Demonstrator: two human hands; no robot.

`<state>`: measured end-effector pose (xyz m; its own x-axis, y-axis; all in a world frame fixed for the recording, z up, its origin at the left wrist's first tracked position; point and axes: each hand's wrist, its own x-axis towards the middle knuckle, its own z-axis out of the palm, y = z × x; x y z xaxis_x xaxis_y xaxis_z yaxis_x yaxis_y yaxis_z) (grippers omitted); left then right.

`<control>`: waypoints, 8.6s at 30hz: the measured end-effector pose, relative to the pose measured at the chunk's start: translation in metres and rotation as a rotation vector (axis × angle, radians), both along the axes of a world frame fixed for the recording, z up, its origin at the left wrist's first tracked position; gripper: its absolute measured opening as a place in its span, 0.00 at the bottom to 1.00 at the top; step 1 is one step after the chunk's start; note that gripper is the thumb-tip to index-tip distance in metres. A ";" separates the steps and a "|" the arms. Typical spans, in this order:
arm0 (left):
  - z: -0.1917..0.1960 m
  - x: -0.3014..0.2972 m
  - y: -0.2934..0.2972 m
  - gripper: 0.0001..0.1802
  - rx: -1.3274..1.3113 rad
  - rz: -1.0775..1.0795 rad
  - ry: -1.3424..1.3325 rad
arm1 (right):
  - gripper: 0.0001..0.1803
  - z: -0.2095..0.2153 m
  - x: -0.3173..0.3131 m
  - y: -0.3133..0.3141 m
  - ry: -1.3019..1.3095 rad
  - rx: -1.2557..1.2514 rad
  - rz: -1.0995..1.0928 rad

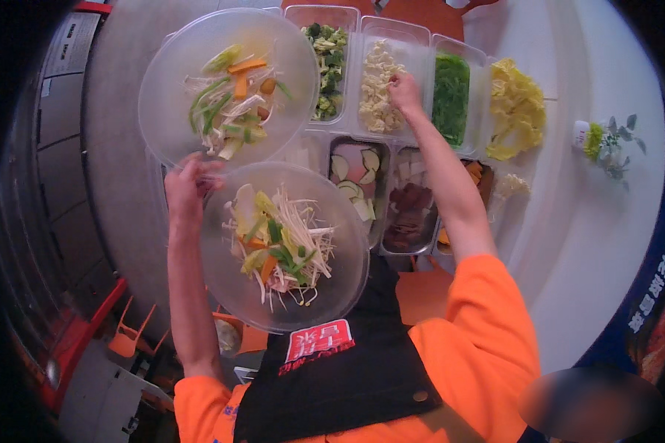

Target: The person assembles food items into two clear plastic bowls. They pick up various vegetables, noodles, and meat from containers and place them into the bowls, then weigh the bowls on a digital scale.

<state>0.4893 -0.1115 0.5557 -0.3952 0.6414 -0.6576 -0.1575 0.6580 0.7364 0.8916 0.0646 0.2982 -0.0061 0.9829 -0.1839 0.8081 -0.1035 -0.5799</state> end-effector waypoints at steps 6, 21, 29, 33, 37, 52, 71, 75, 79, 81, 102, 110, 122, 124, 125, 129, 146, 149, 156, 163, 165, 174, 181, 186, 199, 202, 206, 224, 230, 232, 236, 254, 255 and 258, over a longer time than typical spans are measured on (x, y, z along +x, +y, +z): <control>-0.006 0.003 0.002 0.18 -0.013 -0.019 -0.026 | 0.13 0.111 -0.005 -0.012 0.633 -0.208 -0.247; -0.012 0.009 0.003 0.15 0.091 -0.022 -0.077 | 0.26 0.156 -0.045 0.036 0.367 -0.032 0.212; -0.009 -0.012 -0.019 0.19 0.037 0.096 0.006 | 0.26 0.003 -0.040 -0.022 -0.182 -0.001 0.245; -0.008 -0.017 -0.022 0.19 -0.021 0.133 -0.009 | 0.17 -0.012 -0.020 -0.001 0.007 -0.129 0.247; -0.002 -0.013 -0.023 0.19 0.014 0.128 -0.010 | 0.09 0.020 -0.011 -0.001 0.306 -0.256 0.075; -0.032 -0.026 -0.026 0.10 0.129 0.010 -0.057 | 0.11 0.271 -0.055 -0.088 0.800 -0.186 0.188; -0.008 -0.028 -0.034 0.12 0.127 0.122 0.015 | 0.25 0.088 -0.091 -0.040 0.199 -0.046 0.345; 0.010 -0.027 -0.036 0.13 0.119 0.111 0.077 | 0.19 0.029 -0.116 -0.013 -0.126 0.074 0.291; 0.012 -0.030 -0.044 0.13 0.123 0.124 0.115 | 0.14 0.018 -0.122 -0.002 -0.251 0.036 0.136; 0.013 -0.026 -0.044 0.13 0.109 0.122 0.119 | 0.14 0.004 -0.110 -0.002 -0.210 0.104 0.123; -0.006 -0.008 -0.053 0.12 0.112 0.125 0.011 | 0.09 0.050 -0.091 -0.010 0.226 -0.043 0.309; -0.011 -0.007 -0.049 0.11 0.100 0.076 0.040 | 0.15 0.254 -0.148 -0.021 0.747 0.004 0.471; -0.017 -0.016 -0.055 0.11 0.088 0.135 0.031 | 0.14 0.037 -0.111 -0.037 -0.409 -0.059 0.549; -0.019 -0.016 -0.058 0.11 0.088 0.128 0.015 | 0.15 0.036 -0.110 -0.047 -0.402 0.007 0.521; -0.021 -0.017 -0.059 0.12 0.088 0.124 0.006 | 0.16 0.033 -0.109 -0.043 -0.400 0.010 0.513; -0.027 -0.021 -0.059 0.13 0.079 0.180 -0.007 | 0.14 0.033 -0.098 -0.022 -0.353 0.015 0.522; -0.029 -0.022 -0.064 0.12 0.138 0.131 -0.013 | 0.12 0.094 -0.076 -0.012 -0.135 0.065 0.495; -0.034 -0.028 -0.067 0.11 0.073 0.216 -0.042 | 0.17 0.206 -0.079 -0.052 0.389 -0.081 0.472; -0.041 -0.036 -0.073 0.11 0.172 0.106 -0.089 | 0.20 0.318 -0.093 -0.173 0.780 -0.253 0.552; -0.054 -0.029 -0.061 0.11 0.171 0.082 -0.087 | 0.17 0.074 0.024 -0.158 0.167 -0.163 -0.019; -0.058 -0.028 -0.058 0.10 0.163 0.072 -0.083 | 0.26 0.003 0.017 -0.175 -0.065 -0.167 0.074; -0.045 -0.021 -0.057 0.11 0.121 0.037 -0.027 | 0.22 -0.045 -0.020 -0.190 -0.154 -0.102 0.084; -0.039 -0.017 -0.057 0.11 0.098 0.030 -0.049 | 0.19 0.006 -0.008 -0.151 0.542 -0.498 -0.273; -0.040 -0.008 -0.056 0.12 0.176 0.028 -0.043 | 0.16 0.194 -0.077 -0.115 1.009 -0.184 0.026; -0.051 -0.026 -0.063 0.10 0.175 0.034 -0.054 | 0.16 -0.013 -0.056 -0.142 -0.443 -0.125 0.190; -0.049 -0.028 -0.065 0.11 0.156 0.064 -0.035 | 0.14 -0.034 -0.066 -0.141 -0.609 -0.024 0.127; -0.038 -0.022 -0.069 0.11 0.128 0.145 -0.014 | 0.11 -0.038 -0.061 -0.139 -0.566 0.004 0.137; -0.058 -0.044 -0.085 0.08 0.092 0.193 -0.030 | 0.23 0.071 -0.001 -0.112 0.853 -0.393 -0.173; -0.051 -0.036 -0.087 0.09 0.187 0.169 -0.029 | 0.26 0.225 -0.060 -0.147 0.932 -0.322 0.248; -0.044 -0.032 -0.095 0.09 0.162 0.199 -0.011 | 0.26 0.278 -0.096 -0.186 0.896 -0.340 0.465; -0.055 -0.042 -0.083 0.09 0.126 0.160 -0.031 | 0.24 0.290 -0.124 -0.213 0.808 -0.283 0.603; -0.032 -0.067 -0.130 0.09 0.257 0.322 0.072 | 0.18 -0.013 -0.140 -0.187 -0.139 -0.136 0.185; -0.033 -0.067 -0.126 0.10 0.249 0.313 0.060 | 0.18 -0.034 -0.140 -0.185 -0.178 -0.123 0.115; -0.028 -0.059 -0.124 0.11 0.275 0.293 0.043 | 0.17 -0.038 -0.130 -0.182 -0.200 -0.109 0.099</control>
<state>0.4306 -0.2357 0.5280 -0.6111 0.6473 -0.4555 -0.2740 0.3669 0.8890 0.7612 -0.1171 0.2600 -0.0536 0.9536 -0.2963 0.9151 -0.0718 -0.3969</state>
